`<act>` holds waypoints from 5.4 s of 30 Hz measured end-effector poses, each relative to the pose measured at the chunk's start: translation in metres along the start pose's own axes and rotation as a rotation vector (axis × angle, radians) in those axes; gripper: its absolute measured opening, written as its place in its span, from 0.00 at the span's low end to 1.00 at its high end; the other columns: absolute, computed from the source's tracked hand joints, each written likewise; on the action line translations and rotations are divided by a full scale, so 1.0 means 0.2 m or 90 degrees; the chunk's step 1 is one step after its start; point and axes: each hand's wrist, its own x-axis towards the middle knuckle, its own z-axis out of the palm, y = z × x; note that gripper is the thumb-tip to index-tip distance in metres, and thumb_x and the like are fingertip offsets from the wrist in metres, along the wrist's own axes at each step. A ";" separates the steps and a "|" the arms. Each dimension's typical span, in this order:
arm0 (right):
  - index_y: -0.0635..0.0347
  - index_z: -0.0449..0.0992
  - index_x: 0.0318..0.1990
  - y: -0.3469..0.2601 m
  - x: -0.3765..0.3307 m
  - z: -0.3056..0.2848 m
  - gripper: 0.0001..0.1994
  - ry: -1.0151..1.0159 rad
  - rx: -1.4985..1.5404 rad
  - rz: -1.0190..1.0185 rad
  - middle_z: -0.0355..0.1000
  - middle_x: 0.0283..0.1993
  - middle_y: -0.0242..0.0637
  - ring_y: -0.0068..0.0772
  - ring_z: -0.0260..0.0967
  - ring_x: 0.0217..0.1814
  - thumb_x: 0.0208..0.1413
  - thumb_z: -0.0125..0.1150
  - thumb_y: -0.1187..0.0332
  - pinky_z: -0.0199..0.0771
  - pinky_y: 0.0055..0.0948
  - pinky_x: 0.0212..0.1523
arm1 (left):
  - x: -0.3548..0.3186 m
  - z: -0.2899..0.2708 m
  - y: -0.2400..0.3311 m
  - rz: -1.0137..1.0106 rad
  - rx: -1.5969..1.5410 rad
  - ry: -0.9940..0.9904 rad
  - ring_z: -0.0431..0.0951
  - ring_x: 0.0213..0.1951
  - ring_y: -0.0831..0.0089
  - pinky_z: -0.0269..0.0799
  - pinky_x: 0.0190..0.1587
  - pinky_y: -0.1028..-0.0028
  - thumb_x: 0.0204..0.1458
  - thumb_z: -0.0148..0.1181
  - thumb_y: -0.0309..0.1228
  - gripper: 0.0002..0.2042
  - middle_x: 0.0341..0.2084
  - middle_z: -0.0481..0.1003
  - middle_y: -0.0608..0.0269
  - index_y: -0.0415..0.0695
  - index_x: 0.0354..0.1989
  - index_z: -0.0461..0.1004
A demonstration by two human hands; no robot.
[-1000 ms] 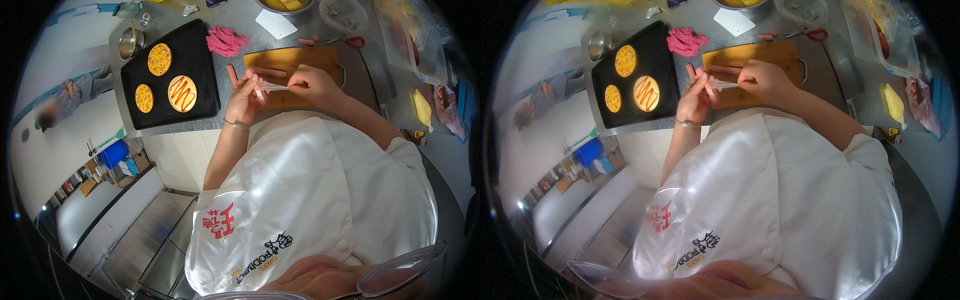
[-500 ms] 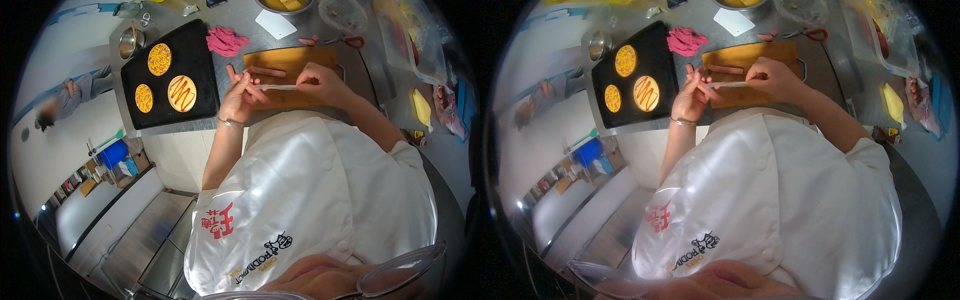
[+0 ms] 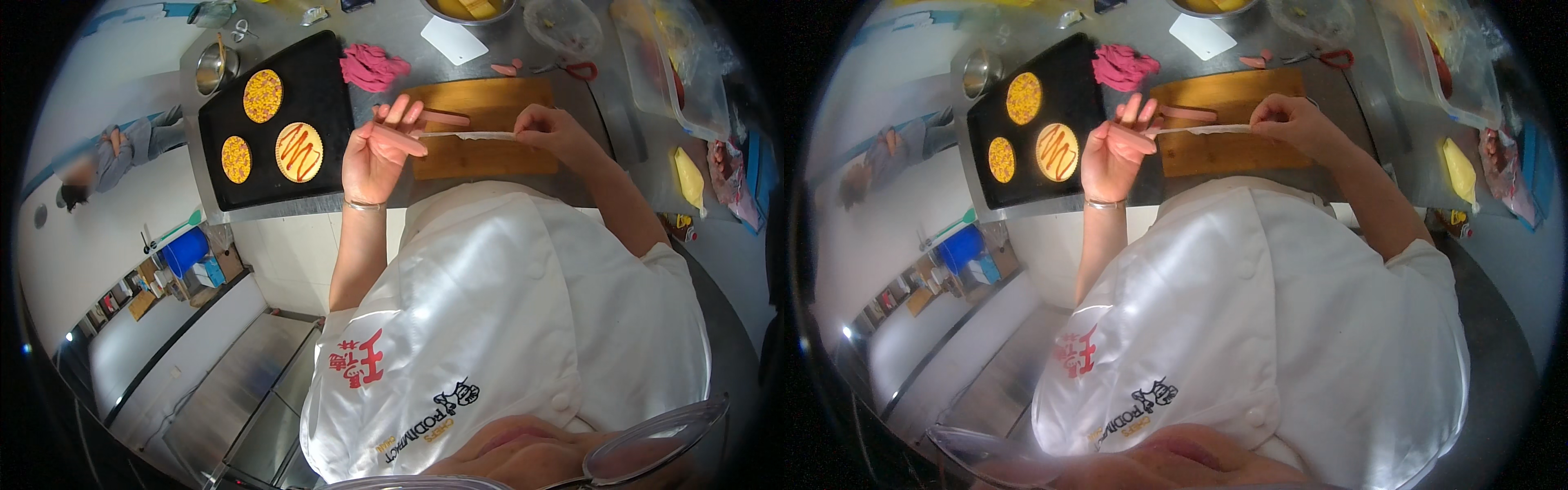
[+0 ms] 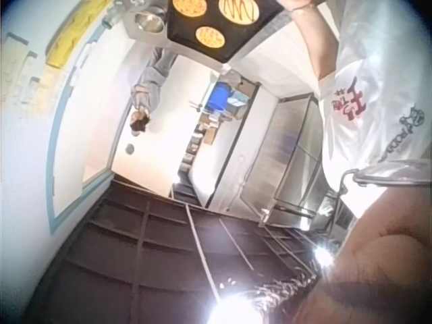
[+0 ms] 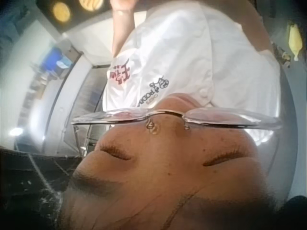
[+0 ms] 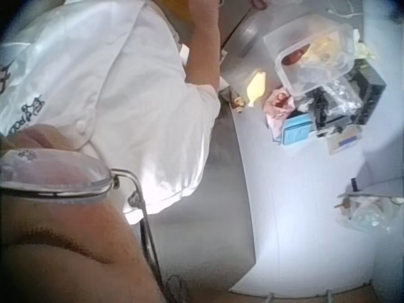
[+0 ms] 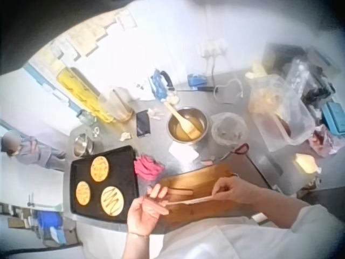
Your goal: The person assembles three small pizzas on a baking tray by spreading corn kernels over two bases and arranging sliced ham over a third base with ketchup. The person uses a can of corn and a knife to slice ham on a cutting board.
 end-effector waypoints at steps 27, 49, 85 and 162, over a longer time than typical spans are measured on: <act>0.54 0.82 0.46 -1.11 1.90 -0.43 0.09 0.423 -1.073 -0.355 0.81 0.43 0.38 0.43 0.80 0.44 0.64 0.58 0.66 0.81 0.37 0.44 | -0.09 -0.41 0.21 0.113 0.070 0.347 0.77 0.40 0.72 0.74 0.48 0.70 0.69 0.55 0.40 0.13 0.36 0.75 0.65 0.43 0.52 0.73; 0.55 0.77 0.56 -0.01 1.16 0.36 0.20 0.059 -0.520 -0.366 0.76 0.51 0.45 0.51 0.73 0.52 0.56 0.67 0.61 0.73 0.49 0.51 | -0.07 -0.50 -0.07 -0.071 0.510 0.231 0.80 0.46 0.74 0.74 0.52 0.77 0.61 0.65 0.27 0.09 0.43 0.82 0.63 0.37 0.47 0.80; 0.58 0.77 0.54 0.78 -0.46 0.05 0.17 0.613 -0.346 -0.205 0.75 0.50 0.41 0.41 0.77 0.43 0.57 0.65 0.78 0.79 0.35 0.43 | 0.38 -0.45 -0.50 0.347 1.296 -0.341 0.74 0.45 0.66 0.63 0.52 0.62 0.56 0.61 0.39 0.08 0.34 0.78 0.71 0.59 0.32 0.87; 0.59 0.77 0.56 0.84 -0.08 0.08 0.20 0.532 -0.602 -0.276 0.68 0.68 0.43 0.48 0.68 0.63 0.55 0.67 0.68 0.66 0.45 0.64 | 0.44 -0.46 -0.45 0.210 1.215 -0.364 0.77 0.42 0.65 0.69 0.46 0.65 0.52 0.69 0.41 0.09 0.33 0.79 0.66 0.51 0.32 0.86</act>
